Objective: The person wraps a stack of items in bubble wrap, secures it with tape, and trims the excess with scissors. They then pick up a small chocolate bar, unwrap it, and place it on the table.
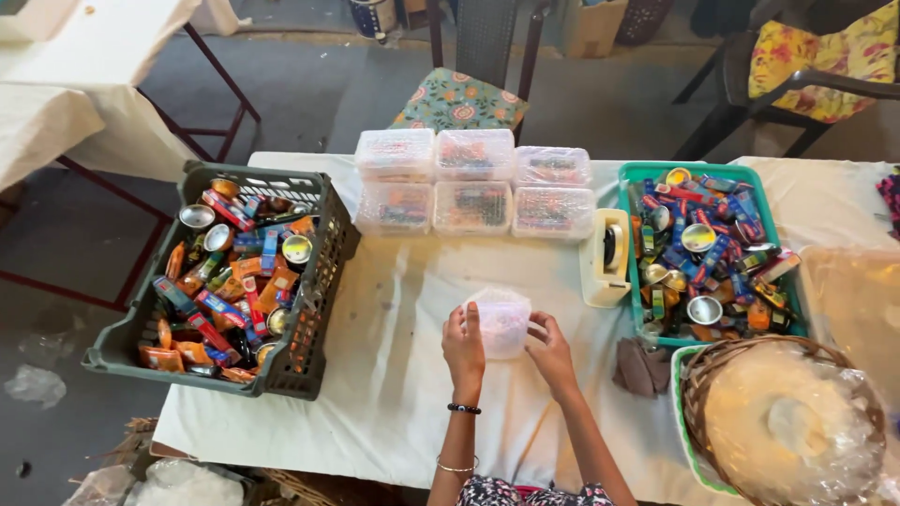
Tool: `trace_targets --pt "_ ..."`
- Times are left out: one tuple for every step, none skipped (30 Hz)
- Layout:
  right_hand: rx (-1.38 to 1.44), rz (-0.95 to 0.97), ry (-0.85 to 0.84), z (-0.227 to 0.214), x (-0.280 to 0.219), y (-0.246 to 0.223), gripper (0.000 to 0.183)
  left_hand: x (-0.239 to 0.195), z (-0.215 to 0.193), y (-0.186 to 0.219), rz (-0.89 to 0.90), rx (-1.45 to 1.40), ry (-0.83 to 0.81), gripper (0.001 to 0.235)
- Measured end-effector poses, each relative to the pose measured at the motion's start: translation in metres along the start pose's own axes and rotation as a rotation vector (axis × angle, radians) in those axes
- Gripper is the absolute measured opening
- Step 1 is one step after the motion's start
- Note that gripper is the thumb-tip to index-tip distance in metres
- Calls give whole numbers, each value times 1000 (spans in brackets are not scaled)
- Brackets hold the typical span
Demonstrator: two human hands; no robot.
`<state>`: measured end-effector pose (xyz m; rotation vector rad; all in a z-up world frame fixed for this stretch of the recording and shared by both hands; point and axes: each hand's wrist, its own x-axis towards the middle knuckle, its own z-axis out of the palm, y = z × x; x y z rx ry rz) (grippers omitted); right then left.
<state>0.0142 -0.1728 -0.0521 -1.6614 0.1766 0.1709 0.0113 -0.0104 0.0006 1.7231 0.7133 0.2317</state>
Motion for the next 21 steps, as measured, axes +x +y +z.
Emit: trace_targets --pt "-5 2 -1 -8 3 3 59 -2 0 3 -5 -3 0 56" --pt "12 61 -1 -11 7 7 52 -1 -4 5 22 73 -6 52" --pt "30 121 -2 -14 11 11 46 -1 -7 8 49 149 -11 49" --pt "31 129 1 -13 4 -5 46 -4 -11 13 45 155 -16 49" --pt "10 197 40 -13 -3 -20 43 -6 -16 18 68 271 -37 43" --pt "-17 262 78 -14 -9 -36 41 -10 -19 23 91 381 -58 38" --pt "-20 269 81 -11 -7 -44 41 -6 -15 17 86 382 -64 38" --pt "-181 204 150 -7 -5 -53 44 -2 -13 11 133 439 -71 33" --pt "-342 137 216 -3 -4 -62 48 2 -11 5 181 495 -79 29" --pt "-347 140 214 -4 -3 -60 48 1 -10 6 175 493 -79 29" --pt "-485 40 247 -5 -2 -58 46 -1 -10 8 190 488 -99 30" --pt "-619 -72 277 -4 4 -59 44 3 -10 12 211 479 -109 32" --pt "-621 -81 274 -7 11 -66 44 6 -12 23 211 474 -102 32" --pt "-578 -60 259 -8 12 -70 38 6 -17 29 160 418 -158 35" --pt "-535 -38 244 -9 15 -74 34 6 -22 36 109 361 -213 38" --pt "-534 -36 242 -12 15 -71 34 10 -28 31 106 363 -212 38" --pt "-420 1 206 -15 16 -68 33 15 -33 27 104 316 -283 40" --pt "-303 34 175 -19 19 -67 33 21 -37 25 107 269 -356 42" --pt "-301 33 177 -21 20 -69 33 37 -37 5 110 270 -356 42" --pt "-254 32 148 -21 19 -69 33 52 -40 -17 235 195 -420 49" --pt "-207 31 118 -21 19 -70 34 67 -43 -39 358 118 -484 57"
